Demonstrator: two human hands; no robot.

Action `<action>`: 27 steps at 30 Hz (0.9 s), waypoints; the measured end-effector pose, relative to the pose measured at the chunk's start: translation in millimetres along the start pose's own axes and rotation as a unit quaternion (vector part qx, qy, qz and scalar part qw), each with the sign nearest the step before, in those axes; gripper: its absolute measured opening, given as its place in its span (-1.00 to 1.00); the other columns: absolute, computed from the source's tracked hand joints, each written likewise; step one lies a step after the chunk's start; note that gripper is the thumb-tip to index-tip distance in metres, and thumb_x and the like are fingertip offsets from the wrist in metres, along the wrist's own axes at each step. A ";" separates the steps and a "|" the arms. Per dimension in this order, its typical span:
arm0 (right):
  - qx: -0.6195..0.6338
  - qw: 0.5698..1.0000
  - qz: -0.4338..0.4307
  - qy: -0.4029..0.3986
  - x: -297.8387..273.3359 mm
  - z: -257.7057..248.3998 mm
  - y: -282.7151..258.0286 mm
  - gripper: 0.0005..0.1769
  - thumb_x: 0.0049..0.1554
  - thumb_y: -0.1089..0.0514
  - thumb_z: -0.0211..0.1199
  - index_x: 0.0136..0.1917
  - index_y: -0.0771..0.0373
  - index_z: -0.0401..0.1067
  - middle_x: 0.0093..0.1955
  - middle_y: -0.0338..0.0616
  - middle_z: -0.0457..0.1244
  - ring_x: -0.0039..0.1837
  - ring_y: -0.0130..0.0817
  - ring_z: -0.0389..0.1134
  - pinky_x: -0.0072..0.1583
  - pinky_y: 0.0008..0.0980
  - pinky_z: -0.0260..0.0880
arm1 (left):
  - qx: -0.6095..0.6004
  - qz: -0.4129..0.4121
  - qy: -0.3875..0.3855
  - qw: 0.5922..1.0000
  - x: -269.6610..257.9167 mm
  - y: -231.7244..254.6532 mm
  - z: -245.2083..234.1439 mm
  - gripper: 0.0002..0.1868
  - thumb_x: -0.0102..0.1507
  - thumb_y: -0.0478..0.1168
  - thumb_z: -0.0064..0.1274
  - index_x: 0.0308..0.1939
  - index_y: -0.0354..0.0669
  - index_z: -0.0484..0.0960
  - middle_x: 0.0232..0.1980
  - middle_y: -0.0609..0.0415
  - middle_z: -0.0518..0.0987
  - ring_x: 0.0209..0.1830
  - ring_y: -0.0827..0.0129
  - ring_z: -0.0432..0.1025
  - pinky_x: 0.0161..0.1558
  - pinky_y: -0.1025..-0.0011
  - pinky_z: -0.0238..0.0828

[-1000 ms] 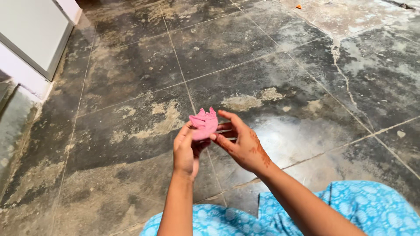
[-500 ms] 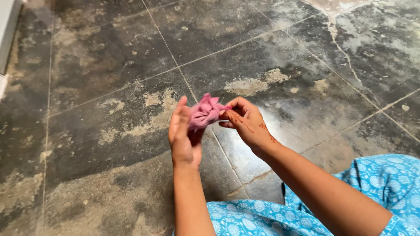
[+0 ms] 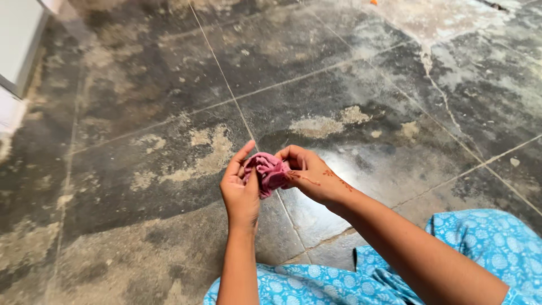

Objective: The person is cleaning a tiled floor using a pink cloth. They wipe the floor in circular and back-and-forth motions, focusing on removing dust and debris from the surface.

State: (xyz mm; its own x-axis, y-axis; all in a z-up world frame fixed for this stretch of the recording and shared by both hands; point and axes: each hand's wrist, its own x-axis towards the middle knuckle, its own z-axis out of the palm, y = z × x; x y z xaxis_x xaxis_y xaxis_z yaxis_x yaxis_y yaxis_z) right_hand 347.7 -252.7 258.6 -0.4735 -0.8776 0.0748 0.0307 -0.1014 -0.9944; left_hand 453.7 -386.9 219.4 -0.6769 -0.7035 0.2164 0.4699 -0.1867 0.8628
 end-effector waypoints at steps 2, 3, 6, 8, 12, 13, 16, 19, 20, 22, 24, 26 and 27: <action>-0.004 1.000 -0.008 -0.015 -16.6 -0.9 -21.5 -0.67 0.16 0.06 0.27 0.14 0.24 0.37 -0.01 -0.33 0.36 0.02 -0.59 0.39 0.09 -0.48 0.44 | 0.075 0.067 -0.007 0.995 -3.4 11.7 15.8 -0.61 0.29 -0.50 0.00 0.20 -0.34 0.60 0.08 0.07 0.66 -0.01 0.53 0.54 0.05 0.58 0.49; -0.013 1.000 0.000 -0.003 -25.5 -3.6 -31.6 -0.66 0.18 0.01 0.26 0.13 0.24 0.39 -0.04 -0.32 0.36 -0.01 -0.58 0.37 0.07 -0.48 0.43 | 0.112 0.100 -0.010 0.989 -6.4 20.2 24.1 -0.66 0.28 -0.49 0.03 0.14 -0.36 0.65 0.06 0.09 0.67 -0.01 0.55 0.55 0.06 0.60 0.48; -0.022 0.999 -0.021 0.018 -46.4 -22.9 -62.9 -0.62 0.24 -0.06 0.27 0.10 0.30 0.46 -0.10 -0.20 0.37 -0.10 -0.47 0.32 -0.03 -0.42 0.33 | 0.224 0.096 0.044 0.969 -16.2 56.1 56.9 -0.78 0.23 -0.38 0.20 -0.04 -0.29 0.74 -0.20 0.06 0.69 -0.26 0.55 0.50 -0.22 0.57 0.44; -0.004 0.998 -0.031 0.050 -62.0 -39.9 -81.1 -0.64 0.25 -0.06 0.25 0.07 0.30 0.47 -0.09 -0.18 0.37 -0.10 -0.43 0.34 -0.04 -0.37 0.34 | 0.358 0.127 0.015 0.925 -24.9 87.3 78.2 -0.76 0.17 -0.30 0.27 -0.07 -0.15 0.76 -0.27 0.10 0.72 -0.34 0.51 0.55 -0.27 0.53 0.45; 0.071 0.984 -0.037 0.162 -89.2 -83.3 -127.4 -0.75 0.27 0.01 0.13 0.06 0.21 0.44 -0.08 -0.22 0.38 -0.06 -0.40 0.41 0.00 -0.27 0.47 | 0.539 0.178 -0.040 0.822 -35.7 140.0 121.5 -0.65 0.06 -0.24 0.32 -0.06 0.09 0.77 -0.25 0.08 0.72 -0.36 0.37 0.59 -0.29 0.40 0.46; 0.092 0.977 -0.040 0.190 -99.6 -94.2 -138.2 -0.77 0.29 0.03 0.09 0.06 0.20 0.43 -0.10 -0.21 0.37 -0.08 -0.37 0.41 -0.01 -0.24 0.47 | 0.539 0.215 -0.054 0.813 -38.2 149.8 129.6 -0.67 0.07 -0.26 0.30 -0.06 0.08 0.77 -0.23 0.08 0.72 -0.35 0.35 0.59 -0.28 0.39 0.48; 0.120 0.970 -0.075 0.198 -137.3 -123.2 -165.2 -0.74 0.30 0.07 -0.01 0.09 0.19 0.44 -0.07 -0.16 0.42 -0.05 -0.33 0.43 0.01 -0.21 0.47 | 0.531 0.295 -0.095 0.789 -48.2 169.4 154.2 -0.70 0.13 -0.29 0.22 -0.06 0.06 0.76 -0.18 0.09 0.72 -0.31 0.32 0.61 -0.23 0.36 0.52; 0.127 0.968 -0.087 0.200 -165.3 -139.1 -180.0 -0.72 0.31 0.05 0.02 0.16 0.17 0.45 -0.03 -0.30 0.38 0.01 -0.46 0.40 0.07 -0.20 0.49 | 0.526 0.320 -0.130 0.777 -61.7 189.1 182.1 -0.71 0.21 -0.30 0.12 -0.01 0.05 0.75 -0.16 0.08 0.72 -0.29 0.32 0.62 -0.21 0.33 0.53; 0.134 0.967 -0.095 0.196 -170.9 -142.8 -181.7 -0.73 0.31 0.04 0.03 0.16 0.17 0.44 -0.03 -0.30 0.37 0.01 -0.45 0.40 0.08 -0.18 0.49 | 0.533 0.325 -0.138 0.769 -67.2 193.1 193.4 -0.72 0.24 -0.28 0.09 0.00 0.04 0.75 -0.16 0.06 0.72 -0.29 0.29 0.61 -0.21 0.31 0.52; 0.149 0.964 -0.111 0.190 -177.5 -150.0 -183.0 -0.74 0.33 0.03 0.04 0.17 0.17 0.42 -0.02 -0.30 0.35 0.01 -0.44 0.39 0.10 -0.15 0.49 | 0.555 0.295 -0.151 0.763 -75.4 201.1 215.1 -0.71 0.30 -0.23 0.02 0.05 0.04 0.73 -0.17 0.03 0.72 -0.30 0.24 0.60 -0.20 0.27 0.50; 0.153 0.961 -0.112 0.200 -181.2 -158.4 -184.0 -0.75 0.34 0.03 0.04 0.16 0.16 0.41 -0.04 -0.30 0.35 0.00 -0.42 0.39 0.08 -0.16 0.47 | 0.582 0.224 -0.163 0.764 -77.4 206.7 232.9 -0.68 0.35 -0.15 -0.06 0.13 0.07 0.69 -0.19 0.00 0.71 -0.32 0.17 0.61 -0.19 0.22 0.50; 0.157 0.958 -0.117 0.207 -180.6 -167.5 -186.1 -0.75 0.34 0.03 0.03 0.17 0.16 0.41 -0.04 -0.29 0.35 -0.01 -0.41 0.40 0.07 -0.17 0.47 | 0.566 0.322 -0.200 0.732 -73.1 207.4 244.9 -0.68 0.36 -0.15 -0.05 0.12 -0.07 0.69 -0.16 -0.08 0.70 -0.22 0.03 0.58 -0.15 0.14 0.49; 0.161 0.957 -0.122 0.208 -179.5 -171.5 -185.5 -0.74 0.34 0.04 0.02 0.17 0.18 0.41 -0.04 -0.27 0.36 -0.01 -0.41 0.41 0.06 -0.18 0.48 | 0.556 0.370 -0.218 0.711 -68.2 206.8 250.3 -0.68 0.36 -0.15 -0.04 0.11 -0.14 0.68 -0.14 -0.12 0.69 -0.17 -0.04 0.57 -0.14 0.10 0.48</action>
State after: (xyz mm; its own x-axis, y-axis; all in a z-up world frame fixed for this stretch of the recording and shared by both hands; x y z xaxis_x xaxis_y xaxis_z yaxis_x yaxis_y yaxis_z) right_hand 276.1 4.0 416.7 -0.8088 -0.5536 0.1984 0.1125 -0.4768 -0.8718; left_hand 455.2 -205.8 497.4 -0.7023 -0.0022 0.7119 0.2135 0.9533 0.2136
